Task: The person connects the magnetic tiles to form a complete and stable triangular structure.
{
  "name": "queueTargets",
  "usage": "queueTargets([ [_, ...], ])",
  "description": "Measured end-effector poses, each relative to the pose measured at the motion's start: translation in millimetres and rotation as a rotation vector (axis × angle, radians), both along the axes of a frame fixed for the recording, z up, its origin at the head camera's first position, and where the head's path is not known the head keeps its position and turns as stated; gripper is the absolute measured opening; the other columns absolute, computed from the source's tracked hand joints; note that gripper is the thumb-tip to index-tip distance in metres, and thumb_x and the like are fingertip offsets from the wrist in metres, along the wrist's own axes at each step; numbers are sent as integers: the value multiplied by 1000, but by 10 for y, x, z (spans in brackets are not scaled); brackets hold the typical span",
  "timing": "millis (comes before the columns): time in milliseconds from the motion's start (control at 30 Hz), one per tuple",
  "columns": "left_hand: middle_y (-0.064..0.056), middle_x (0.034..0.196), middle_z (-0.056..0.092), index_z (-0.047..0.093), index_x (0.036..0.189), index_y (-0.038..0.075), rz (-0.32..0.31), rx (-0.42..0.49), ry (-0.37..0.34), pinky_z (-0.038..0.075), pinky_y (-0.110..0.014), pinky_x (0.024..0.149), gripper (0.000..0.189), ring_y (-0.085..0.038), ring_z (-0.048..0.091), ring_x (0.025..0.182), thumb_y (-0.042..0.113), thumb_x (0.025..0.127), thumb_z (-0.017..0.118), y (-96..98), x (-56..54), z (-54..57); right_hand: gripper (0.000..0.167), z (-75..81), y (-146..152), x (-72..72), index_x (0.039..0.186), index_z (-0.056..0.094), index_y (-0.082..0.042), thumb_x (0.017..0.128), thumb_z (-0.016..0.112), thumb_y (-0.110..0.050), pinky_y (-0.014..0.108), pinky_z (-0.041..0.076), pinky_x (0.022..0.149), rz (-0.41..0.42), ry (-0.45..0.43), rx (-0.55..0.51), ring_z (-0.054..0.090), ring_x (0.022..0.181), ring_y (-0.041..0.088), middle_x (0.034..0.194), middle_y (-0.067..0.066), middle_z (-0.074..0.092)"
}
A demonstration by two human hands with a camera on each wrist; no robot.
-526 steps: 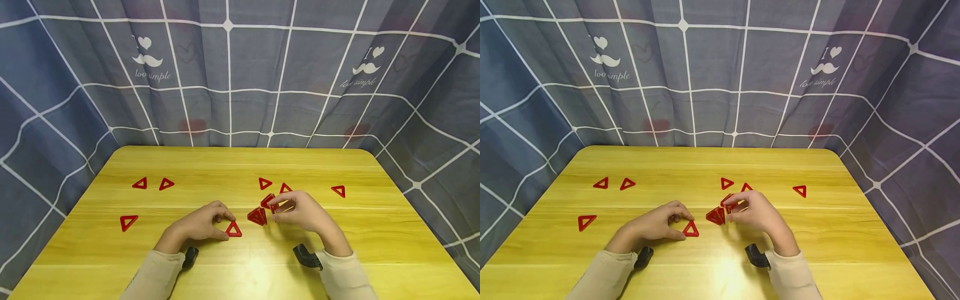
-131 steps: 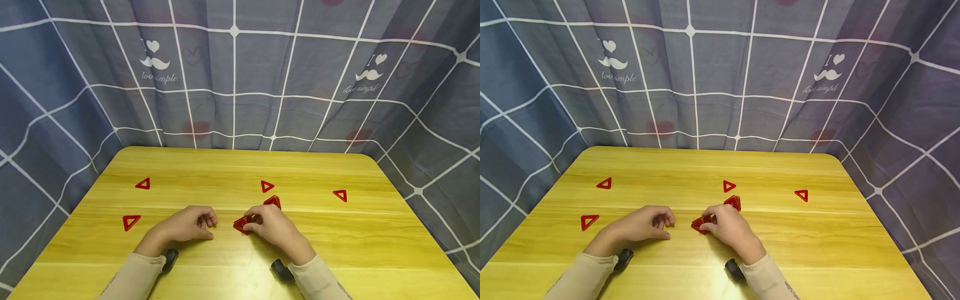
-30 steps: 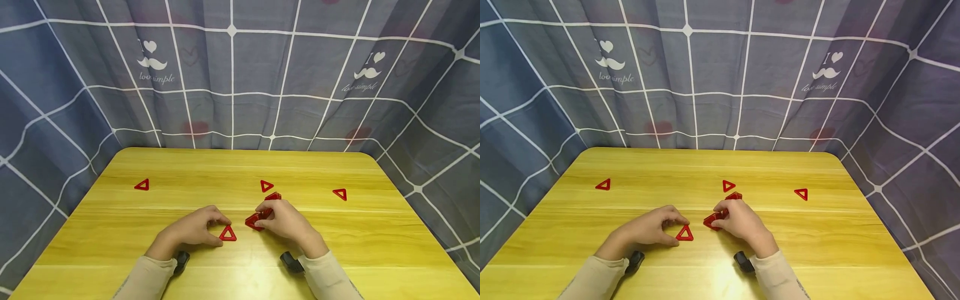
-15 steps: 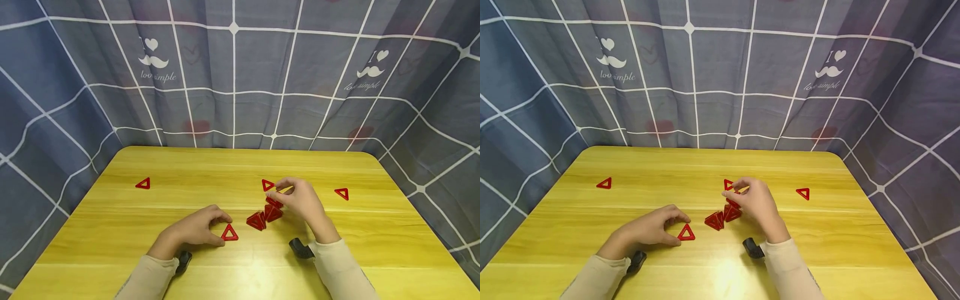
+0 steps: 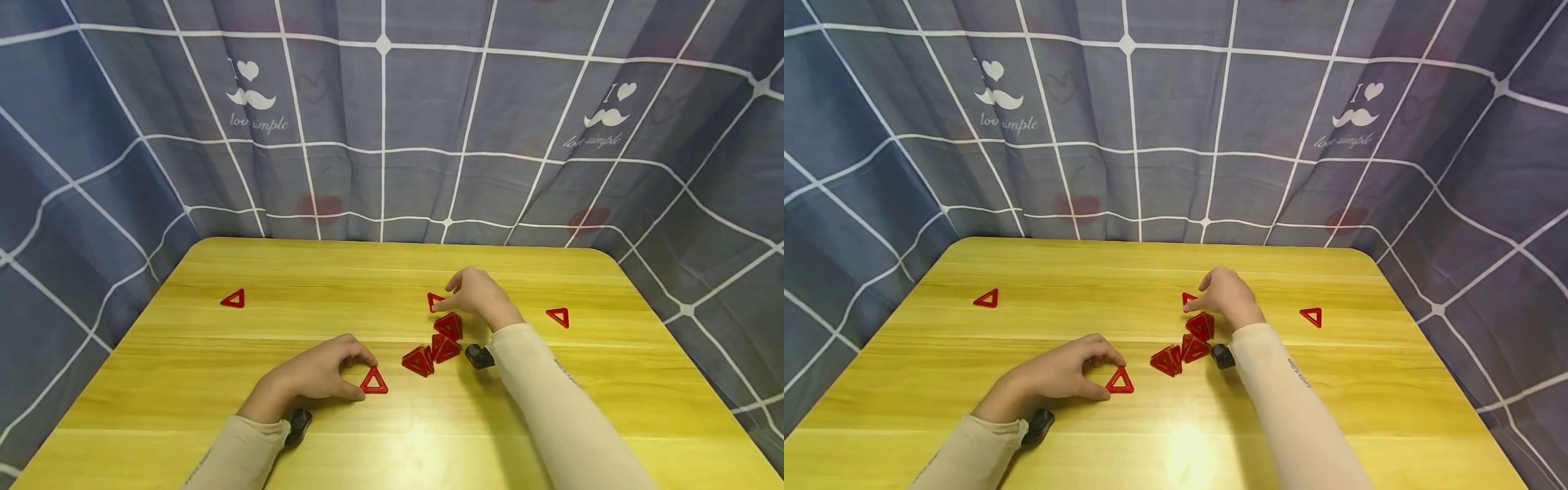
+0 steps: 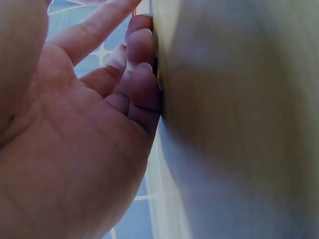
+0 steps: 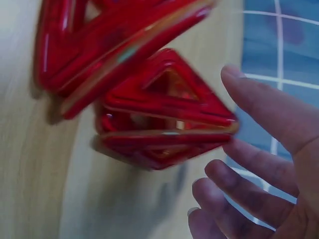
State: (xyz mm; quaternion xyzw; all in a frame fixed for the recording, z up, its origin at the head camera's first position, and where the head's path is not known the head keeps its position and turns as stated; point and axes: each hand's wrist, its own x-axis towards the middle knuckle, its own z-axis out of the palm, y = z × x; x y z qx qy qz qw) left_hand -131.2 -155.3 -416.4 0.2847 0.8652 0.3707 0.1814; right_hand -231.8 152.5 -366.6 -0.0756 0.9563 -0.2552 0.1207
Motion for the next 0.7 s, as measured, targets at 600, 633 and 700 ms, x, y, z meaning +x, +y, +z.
queueTargets([
  [600,6,111,55,69,118,21,26,-22,-32,45,-41,98,40,-15,54,106,26,82,86,17,12,-3,46,-182,-128,-84,108,70,3,78,89,-27,45,49,90,-13,-20,-58,62,96,28,100,11,69],
  [633,6,111,55,69,117,21,27,-23,-30,45,-40,97,40,-15,54,105,26,82,86,17,12,-4,44,-186,-128,-85,106,70,3,78,88,-25,44,49,89,-11,-18,-65,62,94,28,98,11,69],
  [700,6,111,55,69,117,21,28,-24,-32,45,-40,97,40,-15,54,105,26,82,86,15,15,-3,39,-202,-129,-95,104,71,3,77,88,-21,43,50,87,-2,-10,-71,62,91,27,96,10,69],
])
